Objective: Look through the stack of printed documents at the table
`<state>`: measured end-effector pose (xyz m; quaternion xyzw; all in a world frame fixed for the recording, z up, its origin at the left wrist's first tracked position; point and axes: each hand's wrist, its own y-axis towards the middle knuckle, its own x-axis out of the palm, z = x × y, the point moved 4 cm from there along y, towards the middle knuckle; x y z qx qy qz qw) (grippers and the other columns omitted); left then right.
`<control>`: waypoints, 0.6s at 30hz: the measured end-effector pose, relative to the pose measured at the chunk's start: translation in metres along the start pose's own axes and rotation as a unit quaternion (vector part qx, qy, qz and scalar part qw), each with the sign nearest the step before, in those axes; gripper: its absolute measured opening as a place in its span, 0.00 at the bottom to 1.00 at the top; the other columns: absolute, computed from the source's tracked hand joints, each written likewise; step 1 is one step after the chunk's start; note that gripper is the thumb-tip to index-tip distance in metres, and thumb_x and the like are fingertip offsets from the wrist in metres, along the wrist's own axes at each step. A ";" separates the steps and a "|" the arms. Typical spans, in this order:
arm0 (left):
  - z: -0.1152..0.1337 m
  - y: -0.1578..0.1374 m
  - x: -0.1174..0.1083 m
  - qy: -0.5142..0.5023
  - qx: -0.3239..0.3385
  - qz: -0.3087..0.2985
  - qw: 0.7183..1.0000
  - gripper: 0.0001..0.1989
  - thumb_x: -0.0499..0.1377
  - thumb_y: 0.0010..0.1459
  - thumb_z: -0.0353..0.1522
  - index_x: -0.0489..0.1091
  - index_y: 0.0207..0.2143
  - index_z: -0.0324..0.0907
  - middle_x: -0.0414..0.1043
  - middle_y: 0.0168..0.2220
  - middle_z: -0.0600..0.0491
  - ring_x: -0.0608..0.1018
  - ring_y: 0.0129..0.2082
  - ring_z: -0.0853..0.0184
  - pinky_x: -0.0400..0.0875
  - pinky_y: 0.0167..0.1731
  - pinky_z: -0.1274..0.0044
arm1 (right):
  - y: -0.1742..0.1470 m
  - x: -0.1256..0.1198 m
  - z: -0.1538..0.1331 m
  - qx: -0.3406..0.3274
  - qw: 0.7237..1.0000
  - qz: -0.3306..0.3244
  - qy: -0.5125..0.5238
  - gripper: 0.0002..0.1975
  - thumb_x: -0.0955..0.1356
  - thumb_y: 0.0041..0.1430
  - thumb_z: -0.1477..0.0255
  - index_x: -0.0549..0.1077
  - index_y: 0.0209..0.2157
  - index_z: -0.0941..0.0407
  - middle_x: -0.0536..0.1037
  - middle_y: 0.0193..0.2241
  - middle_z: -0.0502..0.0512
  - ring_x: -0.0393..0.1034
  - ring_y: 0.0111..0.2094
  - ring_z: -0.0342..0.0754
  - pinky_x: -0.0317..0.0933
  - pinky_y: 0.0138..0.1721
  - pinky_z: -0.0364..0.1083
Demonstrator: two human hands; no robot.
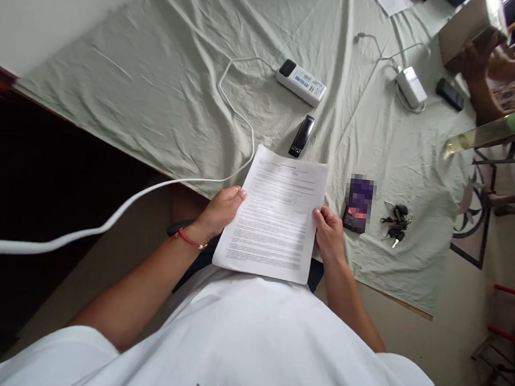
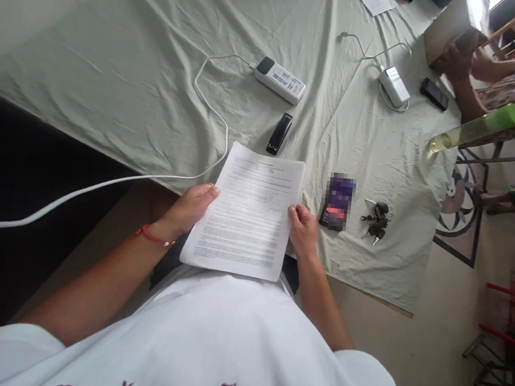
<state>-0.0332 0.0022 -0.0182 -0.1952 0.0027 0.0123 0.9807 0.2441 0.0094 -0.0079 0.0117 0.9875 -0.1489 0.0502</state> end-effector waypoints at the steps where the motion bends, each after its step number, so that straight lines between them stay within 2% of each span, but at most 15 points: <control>1: -0.001 0.001 -0.001 0.013 0.010 0.002 1.000 0.21 0.61 0.59 0.50 0.65 0.27 0.44 0.68 0.26 0.55 0.71 0.27 0.66 0.68 0.30 0.73 | -0.001 -0.001 0.002 -0.017 1.000 0.009 -0.024 0.19 0.72 0.60 0.50 0.78 0.37 0.52 0.83 0.33 0.51 0.75 0.33 0.51 0.71 0.38 0.50; 5: -0.004 0.000 -0.004 0.069 0.052 0.023 0.996 0.19 0.58 0.63 0.47 0.63 0.26 0.45 0.66 0.26 0.56 0.69 0.27 0.67 0.65 0.30 0.74 | -0.005 -0.004 0.010 -0.093 0.988 0.049 -0.116 0.18 0.67 0.67 0.51 0.77 0.38 0.51 0.77 0.27 0.47 0.69 0.30 0.46 0.64 0.35 0.45; 8: -0.005 -0.003 -0.004 0.105 0.079 0.042 0.990 0.18 0.56 0.65 0.44 0.62 0.25 0.45 0.64 0.25 0.57 0.67 0.26 0.67 0.62 0.29 0.74 | -0.009 -0.006 0.014 -0.121 0.983 0.066 -0.125 0.17 0.67 0.68 0.52 0.76 0.37 0.51 0.72 0.25 0.45 0.65 0.29 0.45 0.62 0.33 0.44; 11: -0.005 -0.007 -0.001 0.101 0.094 0.044 0.989 0.18 0.56 0.66 0.43 0.62 0.26 0.45 0.65 0.25 0.56 0.68 0.27 0.67 0.63 0.29 0.74 | -0.012 -0.007 0.017 -0.120 0.987 0.066 -0.078 0.17 0.68 0.67 0.52 0.77 0.40 0.51 0.72 0.26 0.45 0.66 0.29 0.45 0.63 0.34 0.44; 14: -0.003 -0.010 0.003 0.079 0.103 0.030 0.991 0.17 0.56 0.67 0.45 0.63 0.28 0.45 0.67 0.26 0.55 0.70 0.28 0.65 0.66 0.31 0.73 | -0.015 -0.007 0.018 -0.105 0.992 0.067 -0.007 0.16 0.70 0.65 0.53 0.77 0.42 0.51 0.77 0.30 0.47 0.69 0.31 0.46 0.65 0.35 0.45; 18: 0.017 -0.008 0.004 0.115 0.141 0.026 0.983 0.17 0.54 0.68 0.45 0.63 0.29 0.45 0.68 0.28 0.54 0.71 0.31 0.64 0.67 0.34 0.72 | -0.010 -0.009 0.010 -0.098 0.991 0.073 0.056 0.16 0.72 0.62 0.53 0.77 0.41 0.51 0.82 0.36 0.50 0.74 0.35 0.49 0.68 0.38 0.46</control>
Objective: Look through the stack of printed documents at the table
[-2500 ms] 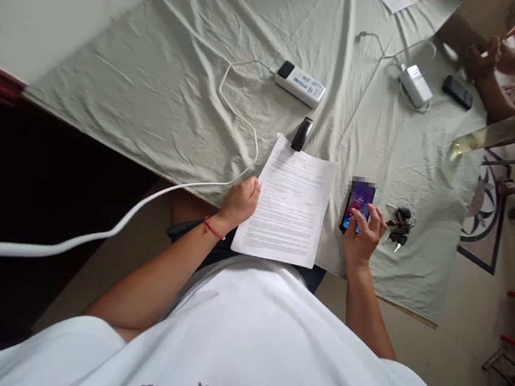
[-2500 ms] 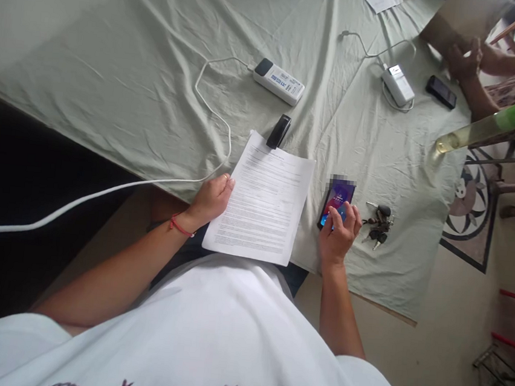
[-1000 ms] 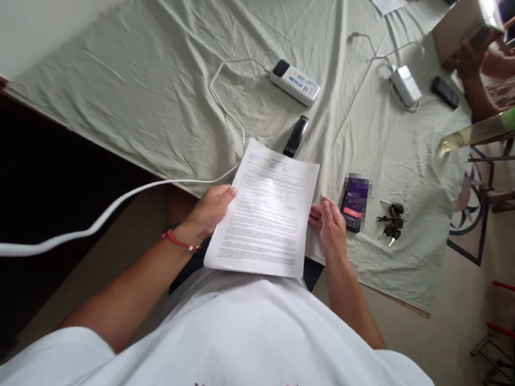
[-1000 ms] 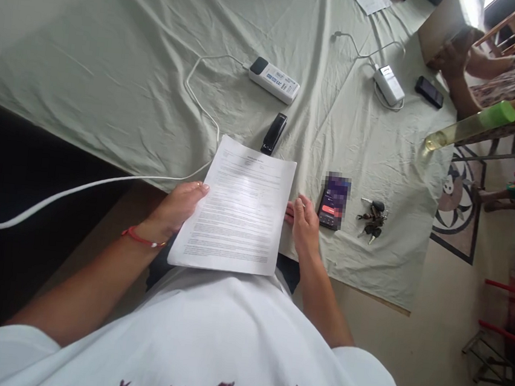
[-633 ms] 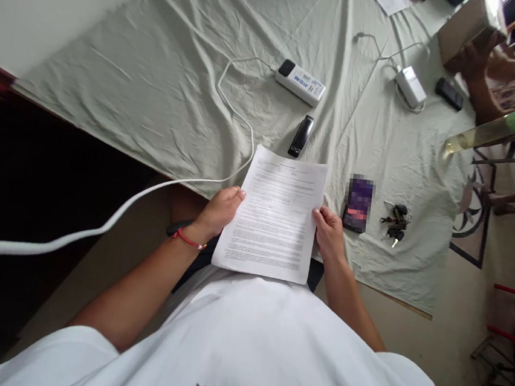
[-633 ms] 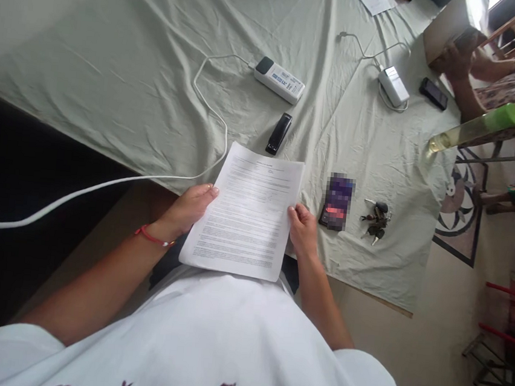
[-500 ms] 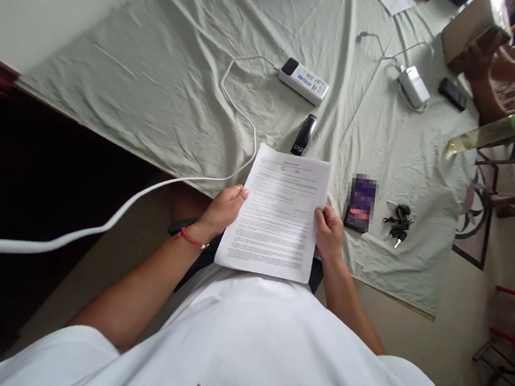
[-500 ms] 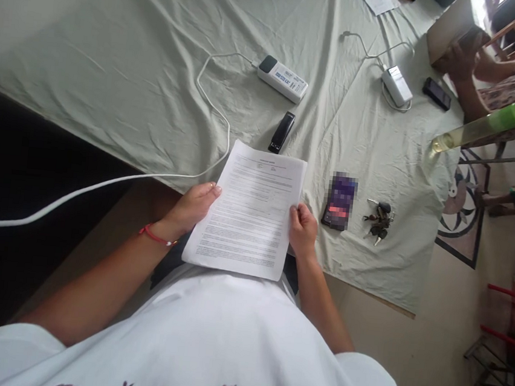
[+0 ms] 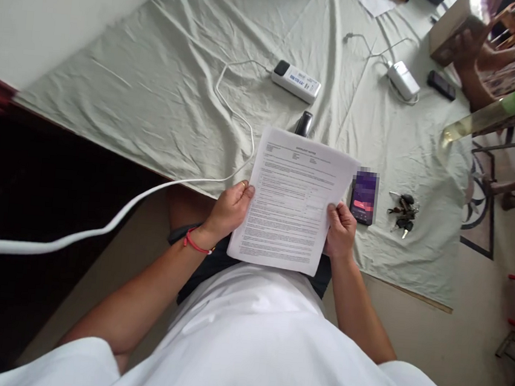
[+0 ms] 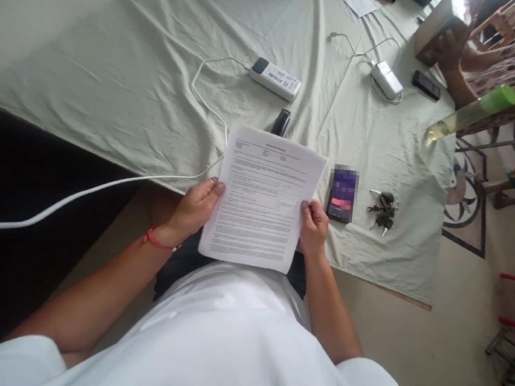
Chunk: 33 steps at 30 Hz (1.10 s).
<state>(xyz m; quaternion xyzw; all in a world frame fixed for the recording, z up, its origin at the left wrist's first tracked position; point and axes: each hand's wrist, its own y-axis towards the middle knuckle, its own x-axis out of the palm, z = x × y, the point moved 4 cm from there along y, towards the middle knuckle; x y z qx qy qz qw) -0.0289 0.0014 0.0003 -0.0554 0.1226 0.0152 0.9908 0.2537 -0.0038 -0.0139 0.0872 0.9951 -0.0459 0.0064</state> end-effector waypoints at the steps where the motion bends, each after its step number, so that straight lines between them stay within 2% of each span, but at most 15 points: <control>1: 0.006 0.004 -0.002 0.016 0.017 0.005 1.000 0.17 0.54 0.68 0.45 0.62 0.30 0.45 0.68 0.29 0.54 0.71 0.31 0.64 0.68 0.35 0.72 | 0.005 0.000 -0.003 -0.005 1.000 -0.001 0.006 0.16 0.73 0.61 0.53 0.78 0.41 0.51 0.82 0.36 0.51 0.74 0.36 0.49 0.69 0.39 0.47; 5: 0.020 0.029 -0.008 0.054 0.076 0.052 0.994 0.17 0.53 0.70 0.44 0.60 0.30 0.46 0.66 0.28 0.55 0.71 0.31 0.65 0.68 0.36 0.73 | 0.045 0.009 -0.017 -0.024 0.999 -0.038 0.004 0.16 0.73 0.61 0.54 0.78 0.41 0.52 0.81 0.34 0.50 0.74 0.34 0.48 0.70 0.39 0.48; 8: 0.014 0.046 -0.006 0.034 0.087 0.071 0.993 0.16 0.52 0.70 0.43 0.61 0.30 0.45 0.67 0.27 0.55 0.71 0.30 0.66 0.67 0.34 0.74 | 0.078 0.022 -0.020 -0.040 0.997 -0.062 0.016 0.15 0.73 0.62 0.55 0.77 0.39 0.52 0.80 0.34 0.50 0.74 0.34 0.47 0.69 0.39 0.47; 11: 0.002 0.053 -0.002 0.034 0.085 0.083 0.992 0.17 0.56 0.68 0.44 0.63 0.29 0.45 0.68 0.25 0.56 0.71 0.27 0.67 0.68 0.31 0.75 | 0.097 0.030 -0.012 -0.083 0.996 -0.023 -0.024 0.16 0.73 0.61 0.54 0.75 0.37 0.52 0.79 0.33 0.48 0.72 0.34 0.46 0.68 0.39 0.46; 14: -0.008 0.052 0.001 -0.018 0.078 0.079 0.994 0.17 0.61 0.65 0.47 0.69 0.33 0.44 0.75 0.28 0.54 0.76 0.30 0.66 0.72 0.33 0.75 | 0.098 0.030 -0.004 -0.114 0.991 0.031 -0.060 0.18 0.76 0.57 0.55 0.73 0.39 0.52 0.77 0.33 0.47 0.71 0.34 0.45 0.67 0.37 0.45; 16: -0.012 0.051 0.001 -0.084 0.065 0.084 0.991 0.18 0.64 0.61 0.49 0.71 0.37 0.43 0.79 0.33 0.53 0.79 0.32 0.65 0.75 0.33 0.75 | 0.095 0.028 -0.001 -0.109 0.993 0.038 -0.023 0.20 0.78 0.54 0.57 0.71 0.41 0.51 0.76 0.33 0.46 0.72 0.33 0.44 0.67 0.37 0.44; 20: -0.015 0.052 -0.005 -0.136 0.056 0.139 0.979 0.19 0.66 0.59 0.49 0.72 0.38 0.43 0.77 0.29 0.54 0.77 0.27 0.68 0.73 0.28 0.77 | 0.094 0.025 -0.006 -0.072 0.996 0.015 0.056 0.21 0.79 0.51 0.55 0.71 0.36 0.51 0.77 0.31 0.46 0.72 0.32 0.44 0.69 0.37 0.45; 23: -0.017 0.053 -0.007 -0.135 0.060 0.141 0.979 0.15 0.63 0.62 0.46 0.72 0.35 0.43 0.74 0.27 0.56 0.74 0.26 0.69 0.71 0.27 0.78 | 0.095 0.024 -0.010 -0.052 0.997 -0.007 0.061 0.21 0.78 0.52 0.52 0.73 0.35 0.52 0.79 0.32 0.48 0.71 0.32 0.45 0.69 0.37 0.45; 26: -0.020 0.051 -0.007 -0.120 0.056 0.127 0.983 0.10 0.61 0.62 0.41 0.71 0.33 0.44 0.71 0.25 0.57 0.72 0.24 0.69 0.68 0.25 0.78 | 0.095 0.021 -0.011 -0.072 0.997 -0.010 0.001 0.22 0.75 0.56 0.49 0.69 0.30 0.53 0.72 0.26 0.46 0.64 0.28 0.42 0.62 0.32 0.43; 30: -0.019 0.050 -0.004 -0.076 0.064 0.128 0.987 0.09 0.61 0.62 0.39 0.69 0.33 0.44 0.69 0.23 0.57 0.70 0.23 0.70 0.67 0.24 0.78 | 0.094 0.013 -0.015 -0.141 0.979 0.038 -0.139 0.26 0.70 0.62 0.49 0.61 0.23 0.53 0.58 0.21 0.43 0.52 0.25 0.41 0.51 0.28 0.44; 33: -0.018 0.053 -0.001 -0.067 0.071 0.119 0.988 0.10 0.62 0.61 0.40 0.68 0.32 0.44 0.70 0.25 0.57 0.71 0.24 0.69 0.69 0.27 0.77 | 0.094 0.009 -0.018 -0.169 0.967 0.058 -0.184 0.23 0.69 0.65 0.52 0.64 0.25 0.53 0.57 0.21 0.43 0.51 0.25 0.41 0.49 0.29 0.45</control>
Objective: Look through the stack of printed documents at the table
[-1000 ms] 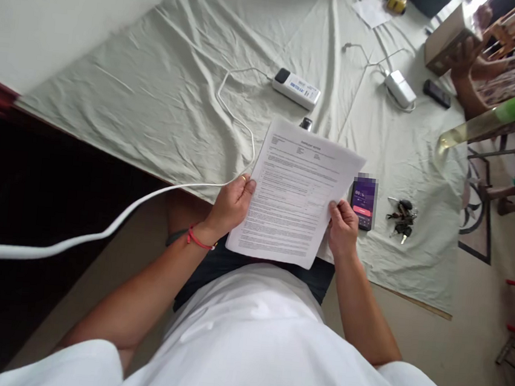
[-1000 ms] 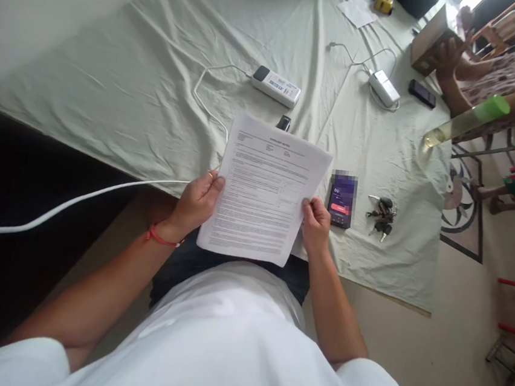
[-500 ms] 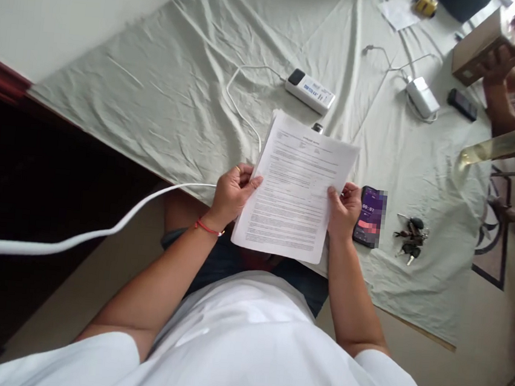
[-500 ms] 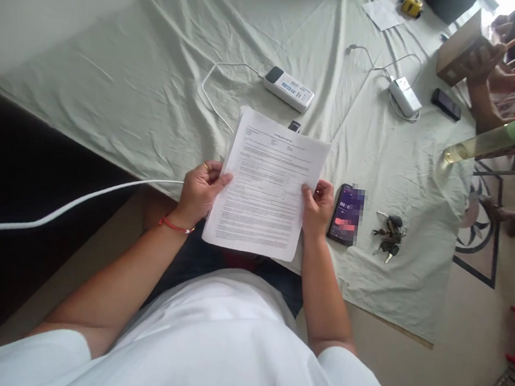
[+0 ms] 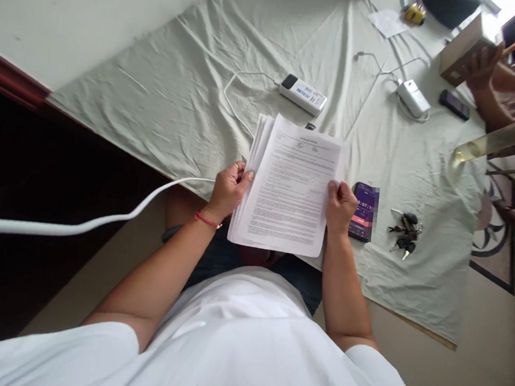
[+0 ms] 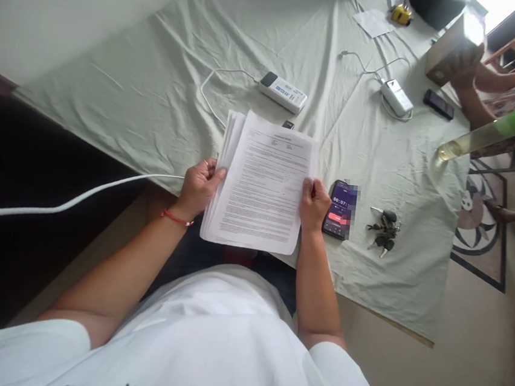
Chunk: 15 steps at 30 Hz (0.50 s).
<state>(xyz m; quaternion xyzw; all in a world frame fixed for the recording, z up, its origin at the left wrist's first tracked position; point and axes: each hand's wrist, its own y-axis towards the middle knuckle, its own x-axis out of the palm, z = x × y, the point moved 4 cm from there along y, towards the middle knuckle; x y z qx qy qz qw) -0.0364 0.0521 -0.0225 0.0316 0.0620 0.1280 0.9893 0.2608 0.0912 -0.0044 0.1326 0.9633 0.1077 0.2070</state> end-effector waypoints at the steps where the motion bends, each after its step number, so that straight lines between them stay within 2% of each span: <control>1: 0.000 0.001 0.001 -0.005 0.000 -0.005 1.000 0.11 0.63 0.60 0.41 0.68 0.33 0.44 0.71 0.26 0.56 0.73 0.26 0.68 0.70 0.29 0.76 | 0.000 -0.001 0.000 -0.002 1.000 0.003 -0.002 0.21 0.69 0.65 0.53 0.66 0.26 0.53 0.58 0.21 0.43 0.51 0.25 0.41 0.49 0.29 0.45; 4: -0.001 0.003 0.001 -0.014 0.007 -0.006 1.000 0.13 0.64 0.59 0.43 0.68 0.34 0.44 0.73 0.30 0.55 0.75 0.29 0.67 0.72 0.32 0.75 | 0.002 -0.002 0.001 0.000 1.000 -0.001 0.008 0.16 0.70 0.63 0.57 0.69 0.29 0.53 0.61 0.23 0.43 0.53 0.26 0.41 0.50 0.30 0.44; 7: 0.001 0.002 -0.002 0.010 0.027 0.015 0.999 0.15 0.63 0.62 0.44 0.66 0.31 0.44 0.68 0.26 0.57 0.70 0.26 0.69 0.67 0.30 0.76 | 0.003 -0.001 0.003 0.000 1.000 -0.012 0.015 0.13 0.70 0.62 0.59 0.70 0.30 0.53 0.62 0.24 0.43 0.55 0.26 0.42 0.52 0.31 0.44; 10: 0.006 -0.001 -0.004 0.032 0.045 0.034 0.998 0.18 0.62 0.64 0.45 0.62 0.27 0.44 0.61 0.23 0.58 0.64 0.24 0.71 0.61 0.26 0.77 | 0.003 -0.002 0.003 -0.002 1.000 -0.007 -0.011 0.15 0.69 0.62 0.60 0.66 0.26 0.53 0.61 0.23 0.43 0.54 0.26 0.42 0.52 0.31 0.44; 15: 0.010 -0.001 -0.002 0.054 0.062 0.033 0.996 0.19 0.61 0.64 0.45 0.61 0.27 0.45 0.57 0.22 0.59 0.62 0.24 0.70 0.58 0.26 0.75 | 0.004 -0.003 0.006 0.012 0.999 0.003 -0.039 0.17 0.68 0.60 0.59 0.62 0.24 0.52 0.59 0.21 0.42 0.53 0.25 0.42 0.51 0.30 0.45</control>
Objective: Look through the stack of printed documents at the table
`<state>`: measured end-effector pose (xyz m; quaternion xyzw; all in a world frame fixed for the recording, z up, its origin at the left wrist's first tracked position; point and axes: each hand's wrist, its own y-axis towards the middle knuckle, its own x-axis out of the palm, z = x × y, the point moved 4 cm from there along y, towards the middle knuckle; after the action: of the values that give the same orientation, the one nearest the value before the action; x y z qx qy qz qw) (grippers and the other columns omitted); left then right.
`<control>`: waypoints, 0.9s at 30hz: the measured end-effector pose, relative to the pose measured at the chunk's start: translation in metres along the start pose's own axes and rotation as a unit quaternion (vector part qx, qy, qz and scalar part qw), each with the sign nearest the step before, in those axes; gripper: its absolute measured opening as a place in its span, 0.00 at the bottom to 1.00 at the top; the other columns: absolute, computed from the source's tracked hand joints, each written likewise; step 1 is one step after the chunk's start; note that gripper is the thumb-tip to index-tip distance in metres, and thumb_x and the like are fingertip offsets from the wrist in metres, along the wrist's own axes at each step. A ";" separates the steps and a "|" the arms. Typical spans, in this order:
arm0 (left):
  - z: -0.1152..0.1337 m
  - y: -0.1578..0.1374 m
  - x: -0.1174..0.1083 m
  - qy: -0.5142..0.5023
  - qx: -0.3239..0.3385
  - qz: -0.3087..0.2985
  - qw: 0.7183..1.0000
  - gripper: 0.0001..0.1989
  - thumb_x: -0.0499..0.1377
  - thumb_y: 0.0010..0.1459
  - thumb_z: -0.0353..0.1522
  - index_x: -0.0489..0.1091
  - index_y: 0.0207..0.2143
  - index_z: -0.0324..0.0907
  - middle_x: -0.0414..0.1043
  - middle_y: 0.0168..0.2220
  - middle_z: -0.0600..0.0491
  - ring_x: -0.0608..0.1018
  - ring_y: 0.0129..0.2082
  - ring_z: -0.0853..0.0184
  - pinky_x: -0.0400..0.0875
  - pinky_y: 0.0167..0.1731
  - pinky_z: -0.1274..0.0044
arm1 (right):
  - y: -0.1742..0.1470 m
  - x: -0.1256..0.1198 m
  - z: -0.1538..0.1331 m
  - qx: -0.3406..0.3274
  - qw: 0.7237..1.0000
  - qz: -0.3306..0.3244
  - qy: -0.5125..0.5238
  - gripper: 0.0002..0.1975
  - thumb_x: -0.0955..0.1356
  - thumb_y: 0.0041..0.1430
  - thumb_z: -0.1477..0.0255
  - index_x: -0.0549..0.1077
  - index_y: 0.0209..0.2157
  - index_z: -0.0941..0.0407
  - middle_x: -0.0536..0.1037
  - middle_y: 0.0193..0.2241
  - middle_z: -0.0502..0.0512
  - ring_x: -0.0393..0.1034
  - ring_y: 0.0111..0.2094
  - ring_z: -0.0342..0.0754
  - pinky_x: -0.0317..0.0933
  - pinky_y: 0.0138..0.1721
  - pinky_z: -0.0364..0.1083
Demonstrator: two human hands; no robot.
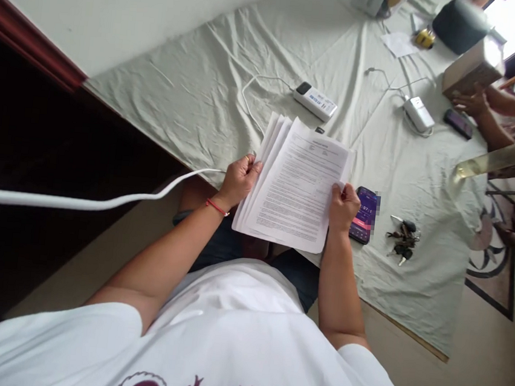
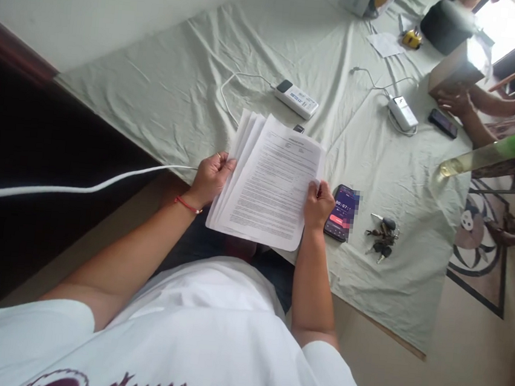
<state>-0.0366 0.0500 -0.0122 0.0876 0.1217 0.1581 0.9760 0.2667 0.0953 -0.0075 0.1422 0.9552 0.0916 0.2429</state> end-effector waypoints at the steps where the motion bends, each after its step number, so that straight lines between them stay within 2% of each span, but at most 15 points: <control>1: 0.000 0.001 0.000 0.007 0.001 -0.002 1.000 0.19 0.61 0.64 0.44 0.60 0.27 0.45 0.56 0.22 0.59 0.61 0.23 0.70 0.57 0.26 0.75 | 0.000 0.000 0.000 0.001 1.000 0.003 0.000 0.17 0.68 0.60 0.59 0.62 0.24 0.52 0.59 0.20 0.42 0.53 0.25 0.42 0.51 0.30 0.45; 5: -0.002 0.003 0.001 0.026 0.005 -0.008 1.000 0.19 0.61 0.64 0.42 0.58 0.26 0.45 0.53 0.21 0.60 0.57 0.22 0.71 0.54 0.25 0.75 | 0.001 -0.002 0.000 -0.004 1.000 0.018 0.009 0.14 0.67 0.61 0.59 0.65 0.27 0.52 0.64 0.22 0.44 0.56 0.26 0.43 0.54 0.32 0.45; 8: -0.001 0.002 0.000 0.025 0.010 -0.004 1.000 0.18 0.61 0.64 0.42 0.59 0.27 0.45 0.54 0.22 0.60 0.58 0.23 0.71 0.56 0.26 0.75 | 0.003 -0.001 0.001 -0.003 0.999 0.021 0.035 0.14 0.67 0.61 0.59 0.67 0.28 0.52 0.67 0.23 0.44 0.58 0.27 0.43 0.55 0.32 0.45; 13: 0.001 0.000 0.000 0.038 0.013 -0.002 0.999 0.17 0.60 0.64 0.44 0.61 0.28 0.45 0.55 0.21 0.60 0.59 0.22 0.70 0.56 0.26 0.75 | 0.003 0.000 0.001 0.009 0.998 0.028 0.053 0.18 0.69 0.61 0.56 0.64 0.26 0.52 0.61 0.21 0.43 0.53 0.25 0.42 0.51 0.29 0.44; 20: -0.001 0.003 0.005 0.044 -0.002 -0.005 0.999 0.15 0.61 0.65 0.46 0.66 0.32 0.46 0.65 0.24 0.56 0.69 0.28 0.66 0.63 0.30 0.74 | 0.004 -0.018 -0.005 -0.036 0.992 0.123 0.021 0.20 0.69 0.64 0.54 0.62 0.26 0.50 0.57 0.23 0.43 0.53 0.26 0.44 0.59 0.33 0.47; 23: -0.001 0.003 0.005 0.051 0.004 -0.006 0.999 0.14 0.60 0.66 0.44 0.66 0.32 0.45 0.67 0.25 0.56 0.70 0.28 0.66 0.64 0.31 0.74 | 0.007 -0.016 0.001 -0.010 0.991 0.101 0.082 0.20 0.70 0.62 0.54 0.61 0.27 0.50 0.58 0.23 0.43 0.57 0.26 0.44 0.61 0.34 0.46; 25: -0.001 0.002 0.004 0.070 0.010 -0.003 0.997 0.13 0.59 0.66 0.42 0.65 0.32 0.45 0.66 0.23 0.57 0.68 0.26 0.67 0.63 0.30 0.74 | 0.009 -0.011 0.006 0.019 0.983 0.079 0.162 0.19 0.72 0.59 0.54 0.63 0.28 0.51 0.65 0.25 0.44 0.63 0.28 0.44 0.64 0.35 0.46; 27: -0.001 0.001 0.003 0.084 0.010 0.000 0.996 0.12 0.59 0.65 0.40 0.65 0.31 0.45 0.64 0.22 0.58 0.66 0.23 0.68 0.61 0.28 0.74 | 0.011 -0.006 0.010 0.054 0.963 0.063 0.255 0.18 0.74 0.53 0.56 0.67 0.31 0.52 0.73 0.29 0.47 0.70 0.32 0.45 0.68 0.39 0.47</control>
<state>-0.0343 0.0523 -0.0134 0.0834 0.2052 0.1640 0.9613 0.2787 0.1047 -0.0108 0.1873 0.9781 0.0885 -0.0226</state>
